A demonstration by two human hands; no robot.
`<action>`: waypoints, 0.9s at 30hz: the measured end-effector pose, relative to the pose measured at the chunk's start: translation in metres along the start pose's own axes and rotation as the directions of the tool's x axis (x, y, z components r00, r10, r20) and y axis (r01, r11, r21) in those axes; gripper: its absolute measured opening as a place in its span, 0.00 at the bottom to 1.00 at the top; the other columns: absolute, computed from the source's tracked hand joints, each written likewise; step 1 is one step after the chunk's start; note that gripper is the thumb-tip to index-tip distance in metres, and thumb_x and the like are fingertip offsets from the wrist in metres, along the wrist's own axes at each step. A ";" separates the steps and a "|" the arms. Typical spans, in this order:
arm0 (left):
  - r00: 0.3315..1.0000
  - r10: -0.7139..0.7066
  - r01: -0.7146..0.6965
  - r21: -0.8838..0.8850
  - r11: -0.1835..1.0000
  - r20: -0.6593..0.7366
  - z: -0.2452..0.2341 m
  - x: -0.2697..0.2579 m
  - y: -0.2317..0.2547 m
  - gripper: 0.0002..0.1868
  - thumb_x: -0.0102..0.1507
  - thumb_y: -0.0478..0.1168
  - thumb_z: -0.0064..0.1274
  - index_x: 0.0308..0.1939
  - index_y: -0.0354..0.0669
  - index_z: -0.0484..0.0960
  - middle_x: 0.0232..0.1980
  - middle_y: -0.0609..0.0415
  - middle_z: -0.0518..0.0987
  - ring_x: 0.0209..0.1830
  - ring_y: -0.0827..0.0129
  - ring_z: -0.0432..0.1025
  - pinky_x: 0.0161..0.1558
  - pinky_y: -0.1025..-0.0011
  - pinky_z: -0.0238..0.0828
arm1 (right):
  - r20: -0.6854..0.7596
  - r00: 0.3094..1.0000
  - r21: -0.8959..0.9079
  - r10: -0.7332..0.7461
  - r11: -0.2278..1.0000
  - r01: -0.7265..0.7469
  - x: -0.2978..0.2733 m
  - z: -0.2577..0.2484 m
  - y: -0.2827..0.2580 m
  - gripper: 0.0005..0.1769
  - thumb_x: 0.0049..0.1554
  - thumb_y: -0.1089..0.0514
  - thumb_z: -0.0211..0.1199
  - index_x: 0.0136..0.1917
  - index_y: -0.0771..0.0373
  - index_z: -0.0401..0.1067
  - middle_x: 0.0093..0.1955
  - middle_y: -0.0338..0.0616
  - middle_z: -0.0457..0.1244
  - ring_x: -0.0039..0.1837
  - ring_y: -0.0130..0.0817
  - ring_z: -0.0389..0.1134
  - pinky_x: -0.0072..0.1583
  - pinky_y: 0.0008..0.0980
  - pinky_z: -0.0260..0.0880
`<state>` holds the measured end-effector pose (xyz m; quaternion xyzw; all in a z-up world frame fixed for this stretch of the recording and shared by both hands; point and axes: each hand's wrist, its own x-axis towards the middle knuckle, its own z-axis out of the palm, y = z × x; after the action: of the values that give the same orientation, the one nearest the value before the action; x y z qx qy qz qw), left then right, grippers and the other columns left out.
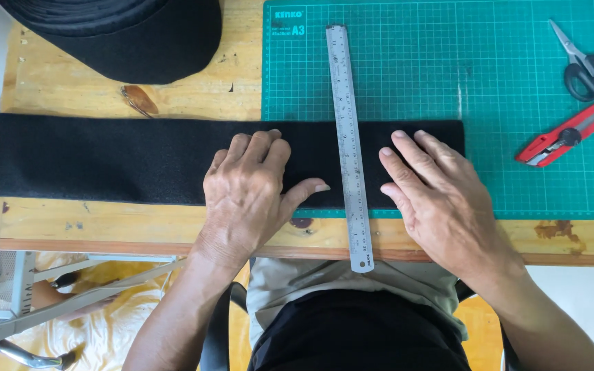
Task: The person aligns a long strip of black fabric on a green cutting mat, places a metal ruler across it, and uses a red utility knife to cut the fabric along the ruler's edge. The person then folds the fabric and repeats the measuring and cutting process.
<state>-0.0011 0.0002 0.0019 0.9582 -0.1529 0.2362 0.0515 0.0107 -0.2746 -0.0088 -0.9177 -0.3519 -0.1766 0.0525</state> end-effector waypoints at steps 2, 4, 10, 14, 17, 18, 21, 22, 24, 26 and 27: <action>1.000 -0.005 0.005 0.021 1.000 0.008 0.001 0.001 0.000 0.37 0.61 0.77 0.54 0.42 0.45 0.79 0.43 0.55 0.78 0.39 0.57 0.73 0.35 0.60 0.71 | 0.048 0.999 0.028 0.026 0.999 -0.028 -0.005 0.003 -0.004 0.30 0.62 0.53 0.66 0.74 0.64 0.69 0.79 0.55 0.59 0.79 0.54 0.60 0.77 0.53 0.63; 0.998 -0.021 0.020 0.007 1.000 0.053 0.000 0.003 0.000 0.36 0.60 0.76 0.54 0.47 0.48 0.79 0.45 0.55 0.78 0.40 0.56 0.72 0.36 0.58 0.71 | 0.048 0.998 0.081 0.046 0.995 -0.050 -0.007 0.005 -0.007 0.29 0.63 0.54 0.63 0.75 0.65 0.67 0.80 0.55 0.57 0.80 0.56 0.58 0.77 0.57 0.60; 0.976 -0.061 0.063 0.000 0.998 0.210 -0.004 0.011 0.009 0.39 0.59 0.72 0.58 0.66 0.56 0.77 0.57 0.50 0.75 0.49 0.50 0.70 0.43 0.51 0.69 | 0.068 0.995 0.179 0.074 0.980 -0.086 -0.009 0.001 -0.008 0.30 0.66 0.55 0.59 0.78 0.65 0.62 0.83 0.54 0.52 0.83 0.58 0.51 0.80 0.61 0.54; 0.993 0.066 -0.047 -0.181 0.982 0.102 -0.011 0.032 0.030 0.25 0.64 0.55 0.62 0.58 0.45 0.81 0.68 0.46 0.72 0.60 0.46 0.69 0.48 0.49 0.72 | 0.087 0.993 0.159 0.077 0.983 -0.091 -0.006 -0.002 -0.009 0.29 0.65 0.54 0.59 0.76 0.65 0.64 0.82 0.55 0.53 0.81 0.58 0.53 0.77 0.62 0.56; 0.981 0.192 -0.171 -0.328 0.929 0.031 0.012 0.035 0.044 0.29 0.69 0.60 0.51 0.62 0.39 0.79 0.70 0.40 0.73 0.69 0.45 0.70 0.61 0.50 0.71 | 0.043 0.995 0.190 0.088 0.977 -0.095 -0.009 0.003 -0.008 0.28 0.65 0.55 0.61 0.76 0.64 0.64 0.82 0.54 0.53 0.81 0.58 0.54 0.77 0.64 0.56; 0.981 0.192 -0.173 -0.326 0.929 0.028 0.020 0.034 0.042 0.29 0.69 0.60 0.51 0.62 0.39 0.79 0.70 0.40 0.73 0.69 0.45 0.70 0.61 0.50 0.71 | 0.040 0.995 0.189 0.088 0.978 -0.094 -0.007 0.002 -0.008 0.28 0.65 0.55 0.61 0.76 0.64 0.64 0.82 0.54 0.53 0.81 0.58 0.54 0.77 0.64 0.56; 0.950 0.251 -0.188 -0.299 0.935 0.187 0.032 0.029 0.035 0.39 0.66 0.67 0.48 0.69 0.42 0.73 0.74 0.45 0.70 0.75 0.49 0.63 0.70 0.46 0.59 | 0.061 0.994 0.161 0.091 0.982 -0.100 -0.006 -0.001 -0.009 0.27 0.67 0.53 0.57 0.76 0.65 0.64 0.81 0.54 0.53 0.81 0.57 0.54 0.76 0.63 0.58; 0.951 0.260 -0.197 -0.322 0.926 0.166 0.030 0.029 0.031 0.39 0.67 0.68 0.44 0.69 0.42 0.74 0.74 0.46 0.71 0.75 0.50 0.64 0.71 0.44 0.56 | 0.061 0.994 0.166 0.092 0.981 -0.101 -0.006 -0.001 -0.010 0.27 0.67 0.53 0.57 0.76 0.65 0.63 0.81 0.54 0.53 0.81 0.58 0.54 0.76 0.64 0.58; 0.952 0.268 -0.205 -0.346 0.915 0.146 0.026 0.027 0.023 0.40 0.68 0.70 0.40 0.69 0.42 0.75 0.73 0.46 0.72 0.75 0.52 0.65 0.72 0.43 0.53 | 0.064 0.994 0.171 0.093 0.980 -0.102 -0.007 -0.001 -0.009 0.27 0.66 0.53 0.57 0.76 0.65 0.63 0.81 0.55 0.53 0.81 0.59 0.54 0.75 0.64 0.58; 0.942 0.290 -0.216 -0.356 0.909 0.170 0.021 0.024 0.013 0.41 0.69 0.69 0.35 0.70 0.40 0.74 0.75 0.47 0.71 0.77 0.54 0.63 0.76 0.46 0.36 | 0.069 0.994 0.183 0.088 0.978 -0.100 -0.008 0.000 -0.009 0.29 0.66 0.54 0.58 0.77 0.64 0.62 0.83 0.54 0.52 0.81 0.59 0.53 0.77 0.64 0.57; 0.943 0.286 -0.213 -0.350 0.912 0.172 0.020 0.022 0.008 0.41 0.69 0.69 0.35 0.70 0.40 0.74 0.75 0.47 0.71 0.77 0.54 0.63 0.76 0.46 0.36 | 0.066 0.994 0.187 0.084 0.978 -0.095 -0.008 0.001 -0.007 0.29 0.66 0.54 0.58 0.77 0.64 0.62 0.83 0.54 0.52 0.81 0.59 0.53 0.77 0.64 0.57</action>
<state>0.0236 -0.0172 -0.0055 0.9288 -0.3165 0.1051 0.1616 0.0007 -0.2739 -0.0127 -0.9281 -0.3269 -0.1132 0.1376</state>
